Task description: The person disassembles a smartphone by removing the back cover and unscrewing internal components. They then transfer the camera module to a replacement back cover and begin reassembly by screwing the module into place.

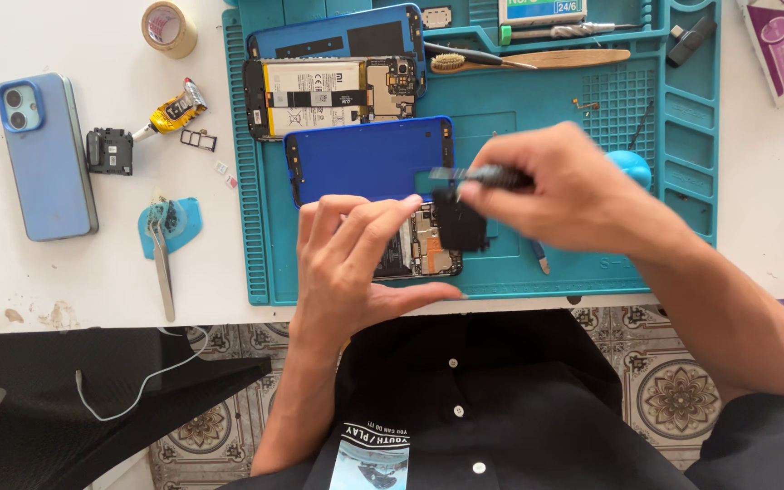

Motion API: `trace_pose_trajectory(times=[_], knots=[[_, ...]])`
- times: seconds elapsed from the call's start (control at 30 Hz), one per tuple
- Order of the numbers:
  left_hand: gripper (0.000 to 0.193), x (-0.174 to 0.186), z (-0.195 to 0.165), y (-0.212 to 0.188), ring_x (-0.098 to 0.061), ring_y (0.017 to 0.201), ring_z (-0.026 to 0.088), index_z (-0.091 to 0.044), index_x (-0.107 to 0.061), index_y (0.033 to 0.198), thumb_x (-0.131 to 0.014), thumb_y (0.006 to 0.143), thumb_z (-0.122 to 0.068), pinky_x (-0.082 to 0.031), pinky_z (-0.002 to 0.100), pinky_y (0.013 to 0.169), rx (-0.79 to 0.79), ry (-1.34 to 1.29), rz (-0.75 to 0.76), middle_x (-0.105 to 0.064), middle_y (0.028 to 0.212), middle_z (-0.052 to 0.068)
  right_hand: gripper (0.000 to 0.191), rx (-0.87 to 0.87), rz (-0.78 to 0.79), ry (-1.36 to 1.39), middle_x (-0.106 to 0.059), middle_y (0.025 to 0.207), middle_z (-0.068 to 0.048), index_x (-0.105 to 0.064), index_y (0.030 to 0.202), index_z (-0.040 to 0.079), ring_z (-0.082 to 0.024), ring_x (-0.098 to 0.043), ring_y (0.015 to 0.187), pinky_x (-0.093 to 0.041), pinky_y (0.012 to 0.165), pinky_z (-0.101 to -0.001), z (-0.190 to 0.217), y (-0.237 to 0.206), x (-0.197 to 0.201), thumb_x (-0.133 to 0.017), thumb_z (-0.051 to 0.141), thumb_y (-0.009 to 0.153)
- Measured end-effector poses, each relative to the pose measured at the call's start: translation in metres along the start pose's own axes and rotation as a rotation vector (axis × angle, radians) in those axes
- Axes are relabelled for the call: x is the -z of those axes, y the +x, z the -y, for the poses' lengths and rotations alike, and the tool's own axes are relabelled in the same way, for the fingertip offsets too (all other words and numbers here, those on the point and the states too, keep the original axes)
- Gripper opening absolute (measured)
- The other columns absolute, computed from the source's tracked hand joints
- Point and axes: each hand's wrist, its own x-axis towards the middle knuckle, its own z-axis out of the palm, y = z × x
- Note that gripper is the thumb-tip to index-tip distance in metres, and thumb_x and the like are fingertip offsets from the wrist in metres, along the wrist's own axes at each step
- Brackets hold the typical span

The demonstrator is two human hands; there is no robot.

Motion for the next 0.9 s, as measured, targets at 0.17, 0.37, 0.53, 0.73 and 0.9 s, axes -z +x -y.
trace_pose_trajectory(times=[0.17, 0.37, 0.53, 0.73, 0.9], knots=[[0.088, -0.003, 0.002, -0.002, -0.058, 0.102, 0.02, -0.01, -0.064, 0.128, -0.093, 0.066, -0.066, -0.041, 0.038, 0.088, 0.044, -0.018, -0.051, -0.067, 0.108, -0.001, 0.02, -0.077, -0.255, 0.004, -0.055, 0.056, 0.001, -0.073, 0.095, 0.003, -0.005, -0.047, 0.05, -0.033, 0.042, -0.0276, -0.007, -0.002, 0.011, -0.07, 0.022, 0.101], [0.085, -0.005, 0.003, -0.003, -0.058, 0.1, 0.02, -0.01, -0.066, 0.125, -0.093, 0.066, -0.065, -0.041, 0.038, 0.088, 0.051, -0.01, -0.047, -0.066, 0.106, -0.001, 0.028, -0.037, -0.311, -0.025, -0.045, 0.055, -0.001, -0.068, 0.089, 0.0, -0.007, -0.038, 0.052, -0.03, 0.044, -0.0294, -0.008, -0.001, 0.008, -0.069, 0.023, 0.105], [0.082, -0.004, 0.003, -0.003, -0.057, 0.099, 0.02, -0.009, -0.068, 0.124, -0.093, 0.068, -0.063, -0.042, 0.038, 0.089, 0.046, -0.017, -0.036, -0.066, 0.106, -0.001, 0.034, -0.012, -0.311, -0.034, -0.043, 0.056, 0.0, -0.061, 0.082, 0.0, -0.007, -0.037, 0.053, -0.03, 0.046, -0.0303, -0.011, 0.0, 0.007, -0.067, 0.022, 0.107], [0.081, 0.0, 0.002, 0.0, -0.058, 0.101, 0.021, -0.009, -0.068, 0.125, -0.092, 0.068, -0.061, -0.042, 0.039, 0.091, 0.054, -0.032, -0.03, -0.066, 0.108, 0.0, 0.036, 0.02, -0.148, 0.027, -0.042, 0.055, -0.001, -0.062, 0.078, 0.001, -0.007, -0.036, 0.054, -0.03, 0.045, -0.03, -0.009, 0.0, 0.007, -0.068, 0.024, 0.105], [0.084, 0.006, 0.002, 0.001, -0.057, 0.103, 0.023, -0.008, -0.068, 0.128, -0.091, 0.067, -0.061, -0.042, 0.04, 0.09, 0.031, -0.062, 0.016, -0.066, 0.11, 0.0, 0.02, 0.1, 0.083, 0.088, -0.054, 0.049, 0.002, -0.076, 0.091, 0.005, -0.005, -0.044, 0.043, -0.035, 0.038, -0.0271, 0.003, -0.001, -0.003, -0.07, 0.023, 0.094]])
